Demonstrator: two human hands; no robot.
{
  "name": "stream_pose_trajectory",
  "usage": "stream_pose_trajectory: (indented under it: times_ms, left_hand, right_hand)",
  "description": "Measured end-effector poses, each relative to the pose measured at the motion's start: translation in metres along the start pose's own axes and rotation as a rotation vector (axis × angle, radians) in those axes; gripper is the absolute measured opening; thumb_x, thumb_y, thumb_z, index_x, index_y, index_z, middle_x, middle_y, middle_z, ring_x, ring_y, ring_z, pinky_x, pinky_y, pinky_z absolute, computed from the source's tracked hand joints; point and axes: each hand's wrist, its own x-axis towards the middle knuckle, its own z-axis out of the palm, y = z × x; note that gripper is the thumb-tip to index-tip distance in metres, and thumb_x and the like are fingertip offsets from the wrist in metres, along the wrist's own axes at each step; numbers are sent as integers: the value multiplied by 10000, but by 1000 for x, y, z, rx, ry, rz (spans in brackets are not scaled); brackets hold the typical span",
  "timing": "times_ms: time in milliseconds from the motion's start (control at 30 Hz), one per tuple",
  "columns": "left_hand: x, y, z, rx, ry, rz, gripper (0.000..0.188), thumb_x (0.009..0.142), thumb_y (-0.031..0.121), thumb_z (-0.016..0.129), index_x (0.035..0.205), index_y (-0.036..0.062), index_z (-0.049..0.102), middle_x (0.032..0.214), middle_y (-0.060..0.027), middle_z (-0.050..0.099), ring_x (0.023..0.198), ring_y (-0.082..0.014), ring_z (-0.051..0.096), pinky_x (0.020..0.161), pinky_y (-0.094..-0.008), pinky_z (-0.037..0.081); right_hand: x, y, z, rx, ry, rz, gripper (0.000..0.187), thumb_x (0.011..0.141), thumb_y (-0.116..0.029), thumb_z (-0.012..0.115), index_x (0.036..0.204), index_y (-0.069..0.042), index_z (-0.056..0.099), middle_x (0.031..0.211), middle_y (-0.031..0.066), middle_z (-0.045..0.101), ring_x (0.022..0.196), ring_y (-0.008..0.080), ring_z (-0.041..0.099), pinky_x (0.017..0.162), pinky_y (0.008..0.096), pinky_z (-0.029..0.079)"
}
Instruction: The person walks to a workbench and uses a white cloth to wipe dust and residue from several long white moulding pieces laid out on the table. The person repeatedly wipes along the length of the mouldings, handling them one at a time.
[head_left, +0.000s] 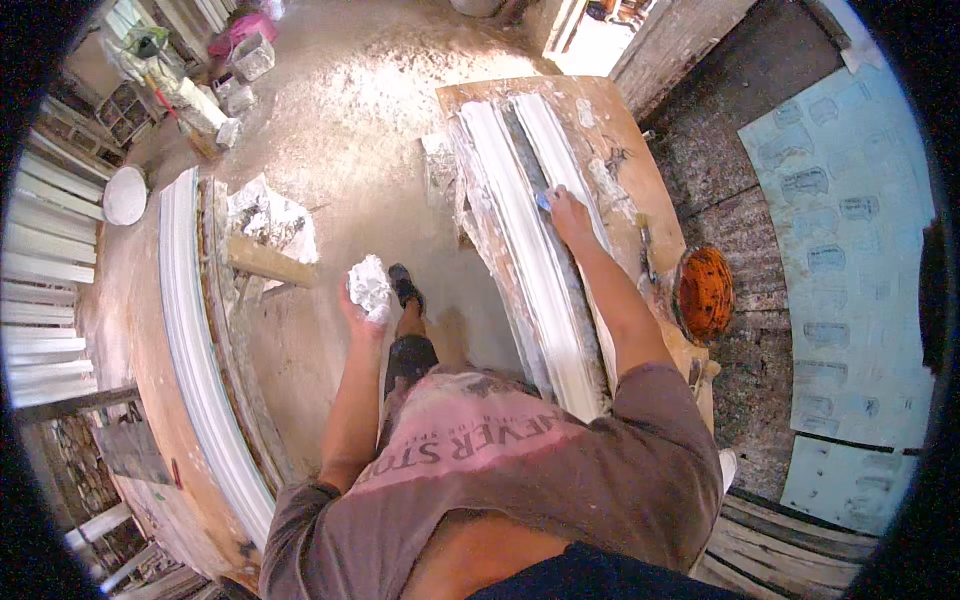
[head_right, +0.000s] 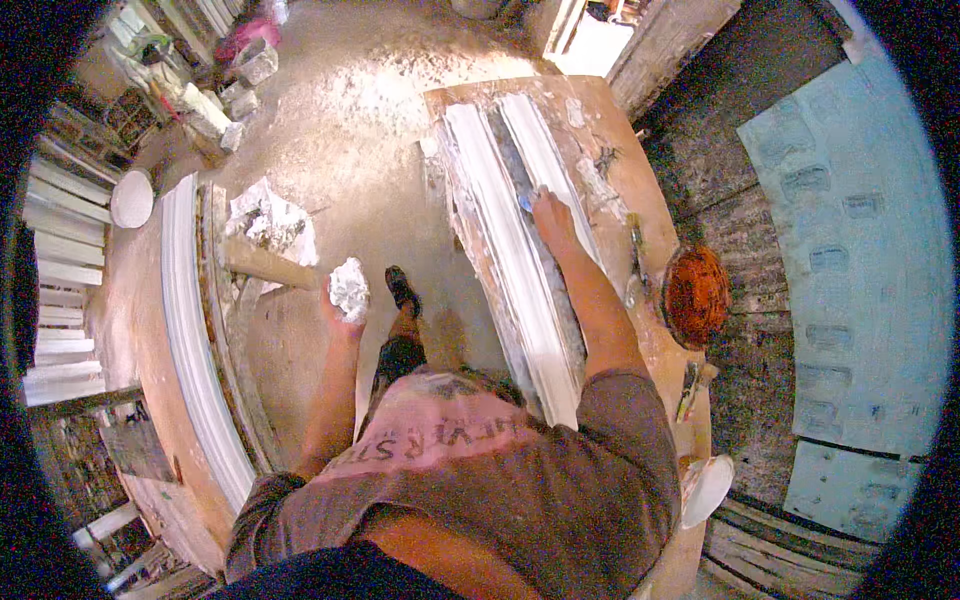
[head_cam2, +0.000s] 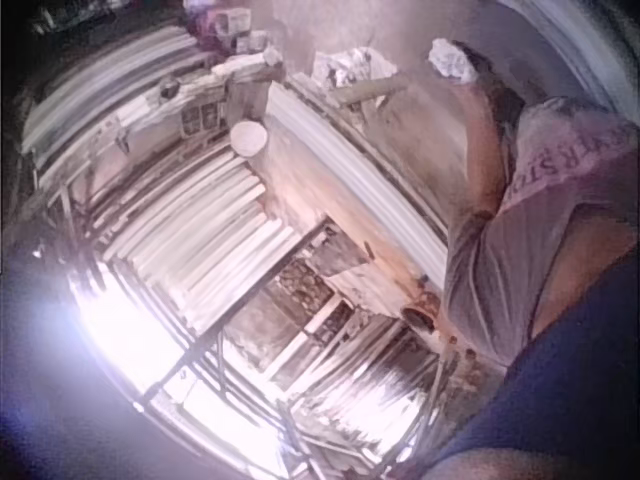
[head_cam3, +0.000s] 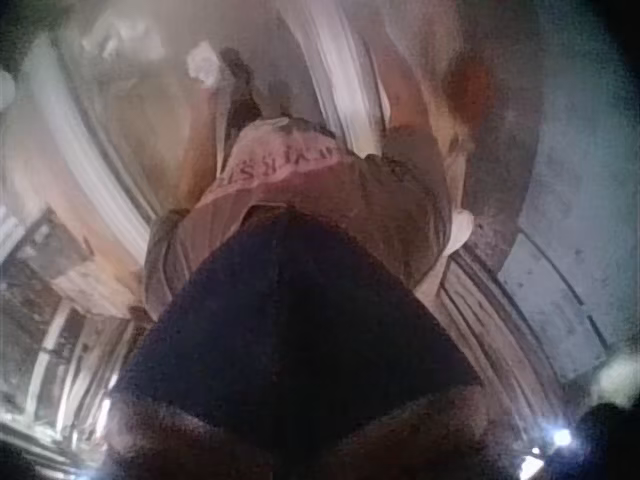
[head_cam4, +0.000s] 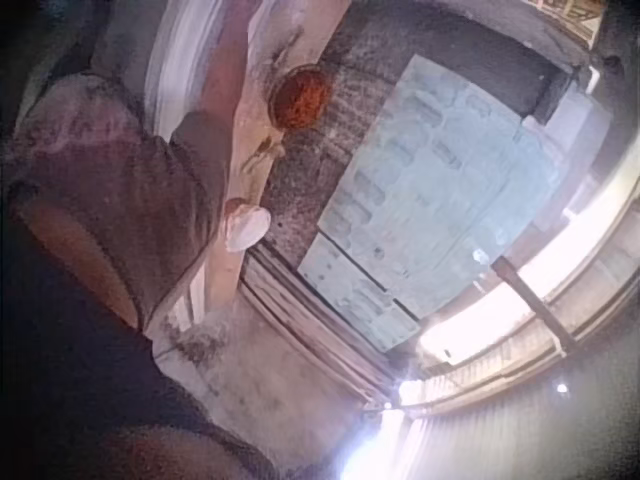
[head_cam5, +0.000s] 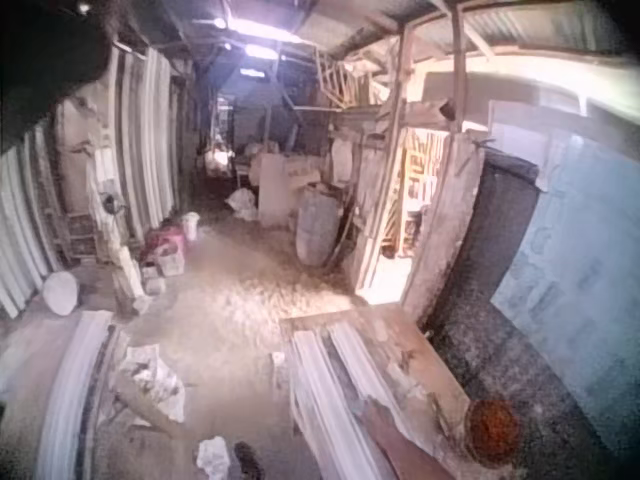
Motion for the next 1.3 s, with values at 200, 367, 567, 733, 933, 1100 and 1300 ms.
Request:
stream_pose_trajectory:
  times_ms: [200,367,567,733,933,1100,1300]
  left_hand:
    - [130,66,38,19,76,7,405,869,322,438,1095,7,552,1075,-146,598,963,-284,590,821,-382,494]
    - [208,102,95,143,130,50,422,863,347,460,1072,-7,557,1048,-157,606,948,-304,590,838,-410,484]
    - [300,89,174,37,49,-167,444,861,359,478,1095,-15,531,1075,-188,582,979,-333,571,894,-439,457]
    - [346,62,261,-6,175,-149,456,846,406,498,1095,26,534,1091,-176,581,982,-318,575,892,-432,453]
    - [408,33,302,-142,-94,-316,468,878,411,459,1034,-23,540,1042,-203,579,977,-339,566,928,-453,426]
    - [443,11,287,-198,49,-132,514,876,414,477,1107,-44,521,1086,-202,576,948,-337,588,899,-438,449]
    - [461,85,336,-229,-6,11,478,876,399,487,1120,-10,528,1088,-180,581,948,-306,590,885,-417,460]
  right_hand:
    - [149,-19,0,29,-45,8,173,849,-90,447,965,-29,559,985,158,533,887,305,590,742,415,505]
    - [269,-42,22,94,42,18,174,818,-46,459,952,-47,570,986,131,535,902,289,585,755,400,511]
    - [352,-35,-4,265,114,73,309,785,-105,556,1091,-63,560,1046,140,545,912,314,573,769,389,491]
    - [389,-122,-89,749,292,-120,328,768,-166,619,1052,-16,556,1013,166,552,907,303,565,810,382,457]
    - [409,-180,-99,1438,33,29,361,773,-109,625,1101,11,535,1032,118,567,962,227,538,866,334,408]
    - [418,-155,-116,1640,-212,140,388,790,-70,577,1172,-33,519,1124,68,554,990,189,529,792,309,444]
    - [408,33,33,919,141,-22,302,837,-223,554,1085,-52,561,1043,91,586,917,243,568,784,359,442]
